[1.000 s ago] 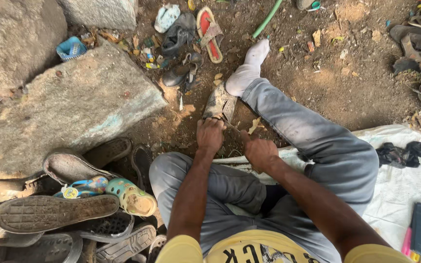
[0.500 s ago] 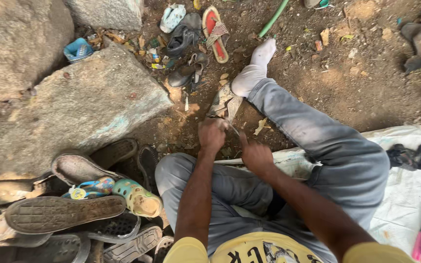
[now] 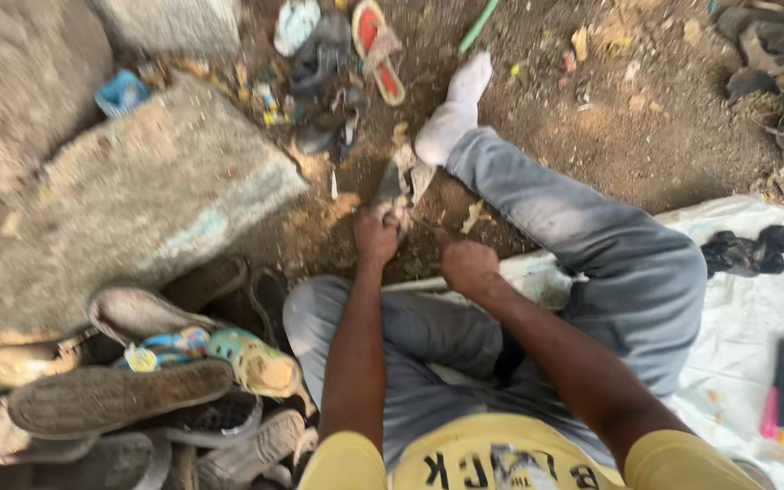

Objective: The person sits on the ground and uses a knife to cut and separate the sole from several worn shoes. They handle multiple shoes one at a time, prying and slicing the sole material, then place the processed shoes aside.

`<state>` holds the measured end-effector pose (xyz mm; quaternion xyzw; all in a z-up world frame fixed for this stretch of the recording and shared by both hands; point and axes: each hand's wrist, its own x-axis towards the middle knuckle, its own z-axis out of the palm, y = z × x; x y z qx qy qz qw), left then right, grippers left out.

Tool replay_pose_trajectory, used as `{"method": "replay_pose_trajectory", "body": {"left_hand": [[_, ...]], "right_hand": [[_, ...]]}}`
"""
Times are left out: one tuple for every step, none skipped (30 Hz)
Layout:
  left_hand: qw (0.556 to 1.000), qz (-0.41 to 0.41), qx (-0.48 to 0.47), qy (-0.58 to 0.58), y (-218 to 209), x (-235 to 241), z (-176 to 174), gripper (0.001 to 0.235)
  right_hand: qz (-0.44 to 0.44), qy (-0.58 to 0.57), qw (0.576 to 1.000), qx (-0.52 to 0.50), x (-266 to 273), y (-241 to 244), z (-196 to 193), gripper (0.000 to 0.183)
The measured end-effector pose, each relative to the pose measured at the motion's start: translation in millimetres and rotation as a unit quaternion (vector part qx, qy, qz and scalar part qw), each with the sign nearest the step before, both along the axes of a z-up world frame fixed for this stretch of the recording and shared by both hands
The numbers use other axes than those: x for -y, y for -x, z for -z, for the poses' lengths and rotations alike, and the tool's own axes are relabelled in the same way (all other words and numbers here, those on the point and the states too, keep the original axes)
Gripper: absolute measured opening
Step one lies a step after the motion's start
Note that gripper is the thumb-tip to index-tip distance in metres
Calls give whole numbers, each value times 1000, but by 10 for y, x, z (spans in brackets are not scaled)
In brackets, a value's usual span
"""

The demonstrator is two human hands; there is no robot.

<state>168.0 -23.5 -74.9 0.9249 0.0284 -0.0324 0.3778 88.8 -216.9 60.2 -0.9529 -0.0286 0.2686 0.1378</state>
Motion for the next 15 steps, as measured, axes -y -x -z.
{"method": "replay_pose_trajectory", "body": {"left_hand": [[1000, 3, 9, 15, 20, -20, -58, 35], [999, 7, 10, 32, 69, -24, -71, 34], [1000, 13, 15, 22, 17, -31, -65, 35], [1000, 18, 16, 14, 12, -45, -27, 35], [1000, 22, 17, 5, 10, -65, 23, 36], [998, 33, 43, 18, -3, -88, 69, 35], [996, 45, 70, 30, -11, -115, 111, 35], [993, 54, 94, 44, 32, -122, 159, 34], [992, 48, 63, 97, 44, -107, 194, 34], [988, 44, 31, 145, 31, -121, 204, 33], [980, 39, -2, 193, 52, -146, 194, 32], [974, 40, -5, 224, -40, -108, 154, 30], [966, 42, -7, 256, -88, -82, 110, 28], [958, 37, -26, 283, 62, -104, 105, 26], [960, 50, -23, 273, 134, -110, 94, 24]], "right_hand": [[-2, 12, 1000, -19, -91, -124, 41, 43], [-4, 25, 999, -46, -147, -162, 109, 44], [7, 9, 999, -47, -187, -225, 198, 44], [16, -6, 999, -52, -220, -262, 311, 44], [25, -21, 998, -57, -230, -272, 442, 44], [33, -52, 998, -22, -212, -287, 576, 41], [42, -82, 996, 14, -191, -312, 711, 39], [48, -111, 992, 47, -163, -283, 837, 40], [45, -116, 992, 16, -130, -231, 932, 44], [43, -123, 991, -16, -133, -163, 995, 49], [40, -131, 989, -48, -141, -96, 1025, 56], [75, -179, 981, -19, -99, -98, 1013, 47], [107, -226, 968, 11, -81, 4, 1005, 43], [141, -275, 951, 22, -98, 219, 1042, 45], [128, -290, 947, 55, -79, 244, 1105, 41]]}}
